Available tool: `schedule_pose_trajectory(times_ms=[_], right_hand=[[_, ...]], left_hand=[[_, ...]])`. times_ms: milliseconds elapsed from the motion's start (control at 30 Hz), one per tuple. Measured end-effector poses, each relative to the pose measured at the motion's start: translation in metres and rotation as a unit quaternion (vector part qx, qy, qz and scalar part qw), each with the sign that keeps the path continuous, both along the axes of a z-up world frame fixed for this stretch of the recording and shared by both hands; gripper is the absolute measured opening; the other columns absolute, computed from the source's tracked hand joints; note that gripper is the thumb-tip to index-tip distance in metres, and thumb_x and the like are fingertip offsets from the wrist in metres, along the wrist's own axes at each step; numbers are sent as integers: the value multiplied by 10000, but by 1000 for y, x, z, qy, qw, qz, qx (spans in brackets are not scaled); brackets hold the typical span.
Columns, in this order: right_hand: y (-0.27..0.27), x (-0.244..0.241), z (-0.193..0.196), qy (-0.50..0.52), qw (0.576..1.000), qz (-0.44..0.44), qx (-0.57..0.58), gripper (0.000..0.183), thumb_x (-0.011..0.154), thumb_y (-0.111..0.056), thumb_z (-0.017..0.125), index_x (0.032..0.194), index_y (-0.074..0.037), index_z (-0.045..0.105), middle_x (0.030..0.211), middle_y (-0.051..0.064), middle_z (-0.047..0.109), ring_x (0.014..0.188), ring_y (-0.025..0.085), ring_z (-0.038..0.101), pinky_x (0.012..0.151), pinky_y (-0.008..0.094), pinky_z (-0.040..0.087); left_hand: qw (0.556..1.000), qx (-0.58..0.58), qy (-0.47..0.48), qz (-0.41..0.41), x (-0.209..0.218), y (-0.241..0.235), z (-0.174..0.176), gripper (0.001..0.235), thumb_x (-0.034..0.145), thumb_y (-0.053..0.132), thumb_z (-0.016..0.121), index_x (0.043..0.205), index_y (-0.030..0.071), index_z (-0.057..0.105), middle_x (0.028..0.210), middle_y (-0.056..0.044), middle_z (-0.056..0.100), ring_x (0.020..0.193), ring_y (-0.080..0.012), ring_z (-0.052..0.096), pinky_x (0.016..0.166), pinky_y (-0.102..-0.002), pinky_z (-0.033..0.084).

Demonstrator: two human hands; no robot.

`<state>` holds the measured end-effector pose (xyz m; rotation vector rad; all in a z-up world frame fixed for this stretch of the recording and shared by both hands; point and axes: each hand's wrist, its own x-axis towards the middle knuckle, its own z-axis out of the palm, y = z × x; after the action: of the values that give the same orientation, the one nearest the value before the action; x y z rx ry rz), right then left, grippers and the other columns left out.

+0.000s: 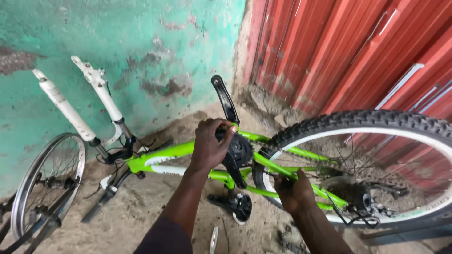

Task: The person rotates the bicycle pedals by hand to move the chain through the gears. They then apply lubricant from a yellow bottle onto the chain while continuing to rotate the pedals to distribute the oil.

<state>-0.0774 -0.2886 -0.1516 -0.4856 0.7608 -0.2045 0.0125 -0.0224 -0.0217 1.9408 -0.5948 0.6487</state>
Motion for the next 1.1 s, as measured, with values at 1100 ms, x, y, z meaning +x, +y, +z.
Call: schedule_pose_trajectory(times_ms=[1100], right_hand=[[-103,-242,-35,-20,871,396,-290,300,1011,-231,583,1001,42,707,992,175,753,901,291,757,760,329,610]], left_hand=[[845,371,-46,-381,-197,-197,-122,455,971,289,624,1359,52,604,1205,-187,636,1116,-349,551,995,-459,447]])
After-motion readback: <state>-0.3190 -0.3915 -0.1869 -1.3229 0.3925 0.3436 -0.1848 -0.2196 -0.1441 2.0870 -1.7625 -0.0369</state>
